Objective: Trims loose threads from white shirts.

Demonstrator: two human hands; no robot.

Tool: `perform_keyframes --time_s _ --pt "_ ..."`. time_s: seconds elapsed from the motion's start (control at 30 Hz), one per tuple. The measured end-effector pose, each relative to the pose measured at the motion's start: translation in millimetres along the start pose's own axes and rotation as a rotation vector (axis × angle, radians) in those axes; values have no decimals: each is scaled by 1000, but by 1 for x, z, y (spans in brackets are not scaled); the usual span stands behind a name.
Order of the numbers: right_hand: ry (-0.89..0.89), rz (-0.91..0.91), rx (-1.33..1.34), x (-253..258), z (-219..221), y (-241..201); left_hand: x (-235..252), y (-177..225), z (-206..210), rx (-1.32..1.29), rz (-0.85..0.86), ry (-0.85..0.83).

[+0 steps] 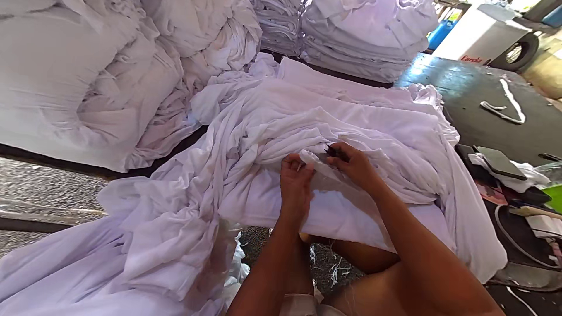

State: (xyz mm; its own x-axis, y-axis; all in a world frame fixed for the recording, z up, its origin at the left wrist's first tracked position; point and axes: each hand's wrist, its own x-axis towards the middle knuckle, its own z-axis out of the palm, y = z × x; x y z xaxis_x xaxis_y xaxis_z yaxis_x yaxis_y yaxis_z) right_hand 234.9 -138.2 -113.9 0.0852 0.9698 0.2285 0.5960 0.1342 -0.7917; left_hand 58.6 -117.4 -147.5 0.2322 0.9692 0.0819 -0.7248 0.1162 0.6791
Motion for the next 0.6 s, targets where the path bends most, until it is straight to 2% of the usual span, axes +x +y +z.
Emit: perform_keyframes --time_s 0.13,0.23,0.3,0.4,0.6 --pt "10 1 4 -3 5 -2 -4 -8 2 387 150 -118" --pt "24 -8 1 -4 8 0 -3 -20 2 621 253 -91" --pt "21 -12 -2 -5 8 -1 -3 -21 3 681 300 -34" --pt "-7 20 -3 -7 7 -4 0 -18 -2 641 293 30" --pt "-25 43 -2 -9 6 -6 0 -14 -9 356 119 23"
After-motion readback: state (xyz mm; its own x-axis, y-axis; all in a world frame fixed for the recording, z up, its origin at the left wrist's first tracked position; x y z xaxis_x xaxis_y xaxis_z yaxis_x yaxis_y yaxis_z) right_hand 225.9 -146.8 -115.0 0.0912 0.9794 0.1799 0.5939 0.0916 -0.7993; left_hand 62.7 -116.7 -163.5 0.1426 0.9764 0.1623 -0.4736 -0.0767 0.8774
